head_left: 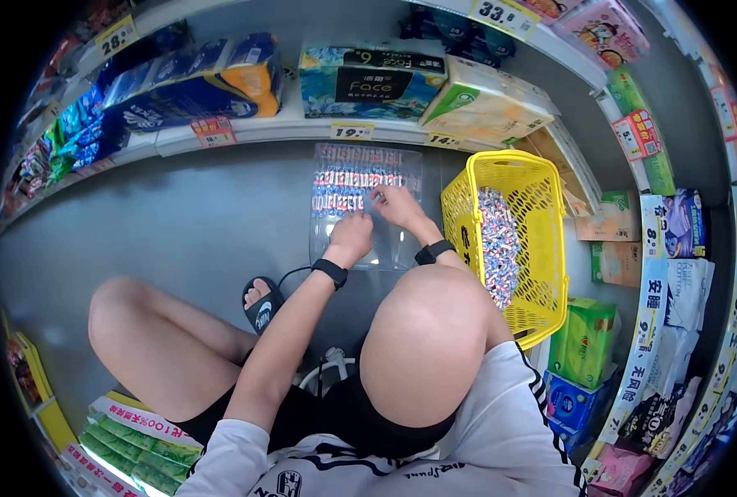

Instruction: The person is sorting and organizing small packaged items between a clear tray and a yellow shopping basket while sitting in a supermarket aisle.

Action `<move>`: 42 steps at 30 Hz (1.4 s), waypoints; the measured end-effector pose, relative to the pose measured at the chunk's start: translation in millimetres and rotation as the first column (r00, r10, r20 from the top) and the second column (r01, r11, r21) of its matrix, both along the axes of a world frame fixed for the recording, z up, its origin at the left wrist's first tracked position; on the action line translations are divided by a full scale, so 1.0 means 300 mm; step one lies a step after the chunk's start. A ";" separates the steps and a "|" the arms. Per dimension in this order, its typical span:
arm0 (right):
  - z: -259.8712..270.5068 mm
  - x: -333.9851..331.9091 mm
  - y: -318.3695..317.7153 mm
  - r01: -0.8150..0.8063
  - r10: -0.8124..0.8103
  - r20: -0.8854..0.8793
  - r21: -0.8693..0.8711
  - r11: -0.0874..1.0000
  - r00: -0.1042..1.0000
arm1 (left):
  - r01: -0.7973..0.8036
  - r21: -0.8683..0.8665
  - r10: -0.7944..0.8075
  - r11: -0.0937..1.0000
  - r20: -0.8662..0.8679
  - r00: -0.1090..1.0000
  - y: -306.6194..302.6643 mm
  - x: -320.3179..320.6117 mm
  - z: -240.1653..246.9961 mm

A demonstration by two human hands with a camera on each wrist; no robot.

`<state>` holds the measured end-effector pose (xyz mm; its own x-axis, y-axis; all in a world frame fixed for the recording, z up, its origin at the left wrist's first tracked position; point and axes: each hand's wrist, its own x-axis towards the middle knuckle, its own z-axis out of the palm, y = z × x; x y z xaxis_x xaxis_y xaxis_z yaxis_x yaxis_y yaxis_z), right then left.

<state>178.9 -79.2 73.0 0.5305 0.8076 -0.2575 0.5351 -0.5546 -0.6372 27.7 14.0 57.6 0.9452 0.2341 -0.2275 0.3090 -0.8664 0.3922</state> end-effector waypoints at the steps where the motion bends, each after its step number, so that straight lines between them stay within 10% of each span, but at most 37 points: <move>1: 0.037 -0.008 -0.017 0.026 -0.026 -0.014 -0.034 0.999 1.000 | 0.010 -0.049 -0.010 0.999 0.002 1.000 -0.011 -0.004 0.023; 28: 0.517 0.016 -0.670 0.285 -0.334 0.180 0.253 0.925 0.925 | 0.239 -0.222 -0.129 0.945 0.420 0.898 -0.371 0.274 0.505; 42: 0.273 0.165 -0.946 0.480 -0.469 0.112 -0.296 0.826 0.876 | 0.610 0.169 -0.627 0.774 0.333 0.704 -0.655 0.592 0.409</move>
